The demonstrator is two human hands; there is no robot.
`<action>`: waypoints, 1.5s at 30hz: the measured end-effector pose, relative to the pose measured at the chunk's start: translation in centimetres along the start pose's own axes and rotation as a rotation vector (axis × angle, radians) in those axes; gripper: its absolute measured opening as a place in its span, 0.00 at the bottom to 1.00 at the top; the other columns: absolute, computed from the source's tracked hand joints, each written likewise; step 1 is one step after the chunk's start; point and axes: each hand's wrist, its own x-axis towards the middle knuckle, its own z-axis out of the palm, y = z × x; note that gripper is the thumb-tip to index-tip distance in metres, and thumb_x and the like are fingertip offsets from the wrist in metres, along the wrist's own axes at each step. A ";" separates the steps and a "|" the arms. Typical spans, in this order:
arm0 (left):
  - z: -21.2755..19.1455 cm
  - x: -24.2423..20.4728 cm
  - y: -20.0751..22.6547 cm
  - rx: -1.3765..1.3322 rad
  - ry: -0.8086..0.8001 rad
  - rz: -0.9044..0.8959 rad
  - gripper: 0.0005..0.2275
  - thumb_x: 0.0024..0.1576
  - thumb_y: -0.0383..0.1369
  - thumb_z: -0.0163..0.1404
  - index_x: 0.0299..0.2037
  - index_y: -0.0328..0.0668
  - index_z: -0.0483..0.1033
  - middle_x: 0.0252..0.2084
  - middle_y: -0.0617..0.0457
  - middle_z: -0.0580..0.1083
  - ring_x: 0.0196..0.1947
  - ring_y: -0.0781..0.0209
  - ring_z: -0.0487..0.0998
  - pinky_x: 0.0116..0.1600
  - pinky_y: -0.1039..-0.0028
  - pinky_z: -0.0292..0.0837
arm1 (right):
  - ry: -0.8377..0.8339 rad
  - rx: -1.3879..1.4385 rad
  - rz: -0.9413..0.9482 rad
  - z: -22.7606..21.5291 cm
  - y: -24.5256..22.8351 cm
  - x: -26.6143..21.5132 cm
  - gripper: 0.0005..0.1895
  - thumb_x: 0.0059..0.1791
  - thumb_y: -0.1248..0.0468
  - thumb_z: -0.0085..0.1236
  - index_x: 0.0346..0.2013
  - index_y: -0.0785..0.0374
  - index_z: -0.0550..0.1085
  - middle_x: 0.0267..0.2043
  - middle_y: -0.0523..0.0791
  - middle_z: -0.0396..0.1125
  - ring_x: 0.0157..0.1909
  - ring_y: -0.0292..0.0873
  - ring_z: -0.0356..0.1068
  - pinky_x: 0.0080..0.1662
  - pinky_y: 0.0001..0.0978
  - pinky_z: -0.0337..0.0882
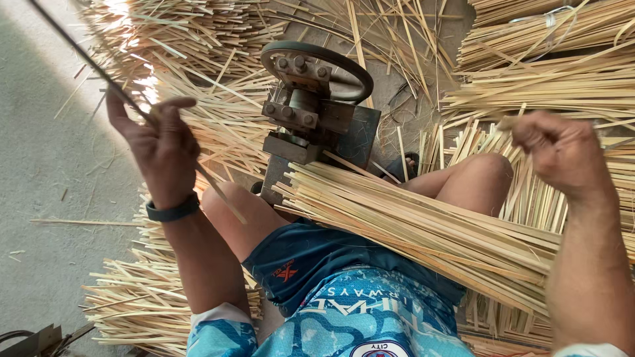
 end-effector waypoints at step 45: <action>-2.4 4.7 -13.2 -0.391 0.382 -0.336 0.16 0.60 0.46 0.53 0.41 0.39 0.73 0.22 0.58 0.68 0.19 0.69 0.69 0.17 0.82 0.61 | -0.516 -0.290 0.379 12.0 6.9 -4.2 0.12 0.53 0.60 0.54 0.50 0.59 0.75 0.43 0.46 0.78 0.43 0.44 0.78 0.53 0.42 0.76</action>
